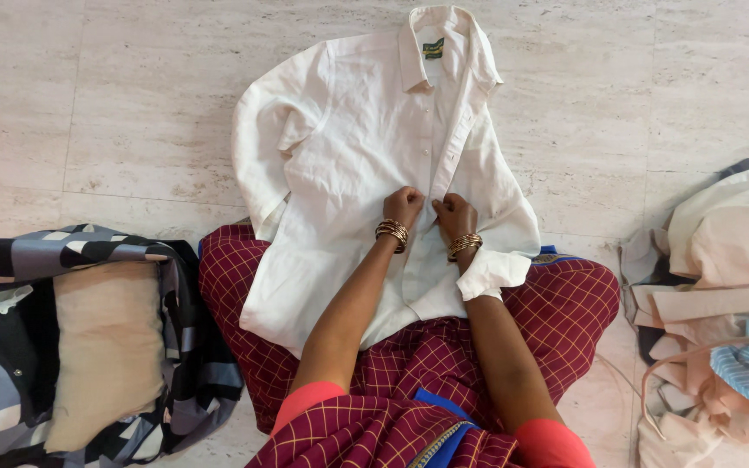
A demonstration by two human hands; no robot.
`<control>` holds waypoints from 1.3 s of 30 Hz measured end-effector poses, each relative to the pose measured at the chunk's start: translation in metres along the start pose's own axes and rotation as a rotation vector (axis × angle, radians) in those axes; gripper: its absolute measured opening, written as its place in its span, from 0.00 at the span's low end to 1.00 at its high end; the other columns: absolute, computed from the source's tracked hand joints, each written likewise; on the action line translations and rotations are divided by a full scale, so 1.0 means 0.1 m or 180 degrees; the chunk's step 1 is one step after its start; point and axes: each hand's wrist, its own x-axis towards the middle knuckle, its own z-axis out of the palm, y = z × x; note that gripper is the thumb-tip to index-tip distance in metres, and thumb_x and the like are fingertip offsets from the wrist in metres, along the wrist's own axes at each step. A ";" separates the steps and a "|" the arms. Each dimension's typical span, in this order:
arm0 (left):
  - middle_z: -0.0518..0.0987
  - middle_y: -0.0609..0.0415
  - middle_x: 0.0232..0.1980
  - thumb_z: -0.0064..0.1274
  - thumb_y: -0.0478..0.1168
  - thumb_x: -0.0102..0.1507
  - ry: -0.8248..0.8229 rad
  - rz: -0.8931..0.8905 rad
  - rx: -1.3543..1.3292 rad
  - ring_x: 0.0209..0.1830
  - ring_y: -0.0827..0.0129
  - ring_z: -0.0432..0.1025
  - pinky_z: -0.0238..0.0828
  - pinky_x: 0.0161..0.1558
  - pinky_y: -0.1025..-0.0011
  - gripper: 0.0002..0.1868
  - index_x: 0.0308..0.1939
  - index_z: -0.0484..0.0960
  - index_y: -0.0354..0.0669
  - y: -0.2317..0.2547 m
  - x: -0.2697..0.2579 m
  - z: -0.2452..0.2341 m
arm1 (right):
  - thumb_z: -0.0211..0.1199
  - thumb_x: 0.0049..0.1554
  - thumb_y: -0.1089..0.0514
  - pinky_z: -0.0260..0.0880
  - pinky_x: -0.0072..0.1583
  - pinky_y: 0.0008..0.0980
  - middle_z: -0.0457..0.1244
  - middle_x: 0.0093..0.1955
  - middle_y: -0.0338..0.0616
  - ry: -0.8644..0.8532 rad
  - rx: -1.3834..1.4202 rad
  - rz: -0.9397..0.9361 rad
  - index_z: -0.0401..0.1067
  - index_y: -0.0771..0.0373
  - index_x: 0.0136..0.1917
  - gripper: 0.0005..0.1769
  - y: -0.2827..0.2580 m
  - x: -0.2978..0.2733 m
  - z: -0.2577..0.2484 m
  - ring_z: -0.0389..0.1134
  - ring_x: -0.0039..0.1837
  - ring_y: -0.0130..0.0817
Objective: The person buttons a white shirt while sitting on the floor, then folds the shirt into a rectangle and places it into a bag before taking out a blue striped shirt.
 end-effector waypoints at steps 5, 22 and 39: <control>0.85 0.53 0.31 0.59 0.38 0.62 -0.0669 -0.0725 -0.0963 0.27 0.74 0.76 0.75 0.31 0.73 0.07 0.38 0.84 0.38 -0.03 0.04 -0.08 | 0.72 0.54 0.52 0.74 0.41 0.33 0.72 0.40 0.49 0.0283 -0.0166 -0.0244 0.78 0.68 0.52 0.19 -0.12 -0.07 0.07 0.73 0.38 0.34; 0.85 0.55 0.31 0.57 0.38 0.62 -0.0512 -0.0822 -0.0583 0.26 0.75 0.77 0.74 0.31 0.74 0.05 0.37 0.84 0.40 0.23 -0.01 -0.18 | 0.56 0.60 0.63 0.78 0.52 0.28 0.73 0.47 0.48 -0.0492 0.1052 -0.0500 0.78 0.71 0.55 0.14 0.04 -0.03 0.09 0.76 0.48 0.30; 0.84 0.53 0.32 0.57 0.38 0.63 -0.0845 -0.0937 -0.0997 0.27 0.74 0.77 0.76 0.31 0.76 0.08 0.40 0.85 0.36 0.04 0.08 -0.17 | 0.69 0.56 0.62 0.75 0.46 0.27 0.72 0.43 0.45 -0.0487 0.0445 -0.0216 0.79 0.68 0.53 0.12 -0.24 -0.05 0.03 0.72 0.43 0.26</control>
